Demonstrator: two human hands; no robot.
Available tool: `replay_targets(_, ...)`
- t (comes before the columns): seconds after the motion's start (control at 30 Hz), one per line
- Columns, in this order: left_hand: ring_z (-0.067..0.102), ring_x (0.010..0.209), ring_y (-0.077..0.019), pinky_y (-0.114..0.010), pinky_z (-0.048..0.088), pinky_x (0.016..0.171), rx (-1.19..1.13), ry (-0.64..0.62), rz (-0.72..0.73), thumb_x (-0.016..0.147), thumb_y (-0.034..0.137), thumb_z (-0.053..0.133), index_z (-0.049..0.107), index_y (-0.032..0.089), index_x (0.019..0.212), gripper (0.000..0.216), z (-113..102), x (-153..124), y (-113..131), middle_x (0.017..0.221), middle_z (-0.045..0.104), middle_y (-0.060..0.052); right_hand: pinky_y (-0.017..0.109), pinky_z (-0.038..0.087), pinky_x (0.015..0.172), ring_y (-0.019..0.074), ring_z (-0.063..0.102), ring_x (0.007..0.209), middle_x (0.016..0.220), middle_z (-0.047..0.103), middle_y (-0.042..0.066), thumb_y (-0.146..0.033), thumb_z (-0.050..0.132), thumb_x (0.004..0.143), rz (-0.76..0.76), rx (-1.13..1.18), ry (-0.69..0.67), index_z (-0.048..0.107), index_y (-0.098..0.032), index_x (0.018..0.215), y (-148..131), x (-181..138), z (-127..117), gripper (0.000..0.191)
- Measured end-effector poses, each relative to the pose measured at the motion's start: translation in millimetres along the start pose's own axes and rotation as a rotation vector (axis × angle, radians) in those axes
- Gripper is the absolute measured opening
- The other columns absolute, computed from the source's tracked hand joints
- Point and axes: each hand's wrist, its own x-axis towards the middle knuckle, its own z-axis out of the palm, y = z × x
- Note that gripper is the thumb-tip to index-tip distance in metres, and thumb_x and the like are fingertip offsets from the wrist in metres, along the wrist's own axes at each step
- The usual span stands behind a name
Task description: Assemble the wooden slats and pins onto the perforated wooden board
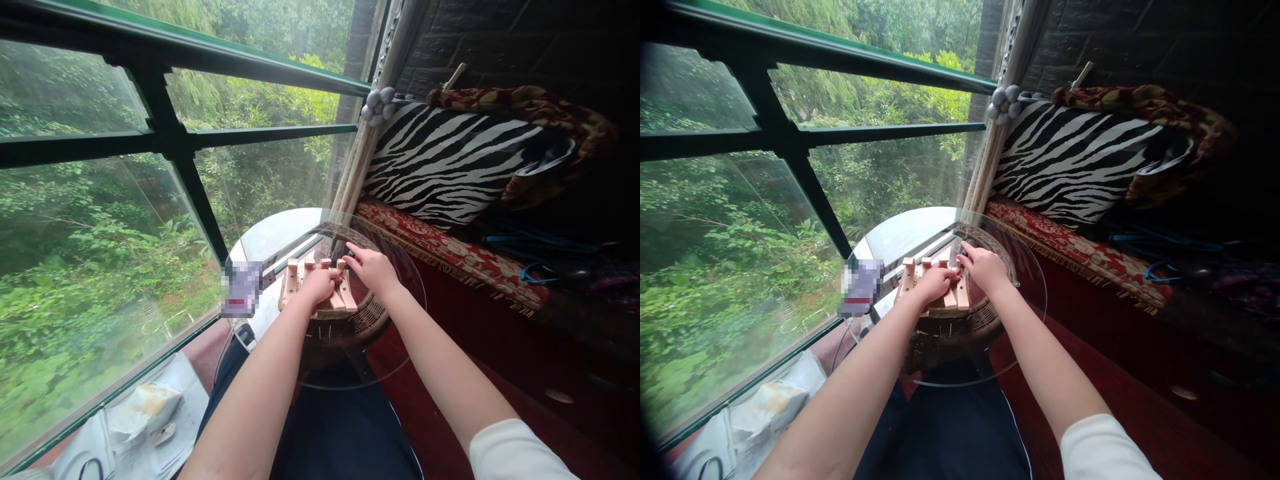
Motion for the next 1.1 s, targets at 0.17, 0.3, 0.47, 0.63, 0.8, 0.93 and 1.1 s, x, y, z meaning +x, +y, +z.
replay_targets(0.17, 0.060, 0.094, -0.0176, -0.029, 0.043, 0.095, 0.010, -0.001, 0.000, 0.083, 0.023, 0.043, 0.068, 0.027, 0.105, 0.034, 1, 1, -1, 0.113, 0.055, -0.006, 0.028, 0.044, 0.087, 0.0186, 0.060, 0.102, 0.115, 0.065, 0.009, -0.031, 0.037, 0.093, -0.124, 0.153, 0.050, 0.051, -0.018, 0.130, 6, -6, 6, 0.041)
replay_targets(0.3, 0.060, 0.094, -0.0184, -0.030, 0.042, 0.095, 0.015, -0.007, -0.005, 0.083, 0.022, 0.043, 0.068, 0.028, 0.106, 0.035, 0, 0, 0, 0.114, 0.054, -0.007, 0.028, 0.044, 0.081, 0.0187, 0.063, 0.092, 0.102, 0.070, 0.008, -0.035, 0.040, 0.092, -0.070, 0.164, 0.101, 0.063, -0.019, 0.109, 8, 0, 13, 0.033)
replay_targets(0.47, 0.059, 0.096, -0.0183, -0.029, 0.042, 0.096, 0.009, -0.015, -0.019, 0.083, 0.021, 0.042, 0.068, 0.027, 0.108, 0.036, -2, -1, 2, 0.117, 0.053, -0.007, 0.029, 0.043, 0.069, 0.0222, 0.064, 0.077, 0.081, 0.070, 0.009, -0.051, 0.046, 0.087, 0.111, -0.010, 0.099, 0.068, -0.018, 0.091, 4, 2, 13, 0.040)
replay_targets(0.63, 0.057, 0.101, -0.0180, -0.028, 0.041, 0.097, 0.015, -0.008, -0.007, 0.084, 0.022, 0.042, 0.068, 0.027, 0.106, 0.034, -2, -1, 2, 0.113, 0.055, -0.006, 0.031, 0.043, 0.087, 0.0203, 0.059, 0.105, 0.114, 0.065, 0.010, -0.034, 0.033, 0.094, -0.067, 0.206, 0.149, 0.060, -0.016, 0.117, 5, -2, 19, 0.040)
replay_targets(0.8, 0.058, 0.097, -0.0179, -0.028, 0.042, 0.096, 0.026, -0.009, -0.006, 0.083, 0.022, 0.043, 0.068, 0.027, 0.105, 0.034, -3, -1, 3, 0.112, 0.056, -0.006, 0.031, 0.044, 0.084, 0.0196, 0.060, 0.098, 0.108, 0.066, 0.009, -0.032, 0.035, 0.093, -0.057, 0.274, 0.125, 0.057, -0.019, 0.120, 2, 3, 28, 0.037)
replay_targets(0.93, 0.058, 0.100, -0.0182, -0.028, 0.041, 0.098, 0.014, -0.004, -0.006, 0.082, 0.021, 0.044, 0.069, 0.027, 0.106, 0.035, -3, -1, 2, 0.117, 0.055, -0.006, 0.030, 0.044, 0.078, 0.0203, 0.060, 0.085, 0.092, 0.066, 0.008, -0.037, 0.045, 0.090, 0.076, 0.159, 0.103, 0.067, -0.020, 0.100, -3, 10, 22, 0.029)
replay_targets(1.1, 0.059, 0.098, -0.0176, -0.028, 0.041, 0.098, -0.007, -0.002, -0.013, 0.082, 0.022, 0.045, 0.069, 0.026, 0.105, 0.034, -2, -1, 2, 0.120, 0.053, -0.006, 0.028, 0.043, 0.084, 0.0183, 0.059, 0.096, 0.112, 0.064, 0.009, -0.023, 0.044, 0.089, -0.020, 0.282, 0.074, 0.057, -0.020, 0.122, -5, 9, 17, 0.036)
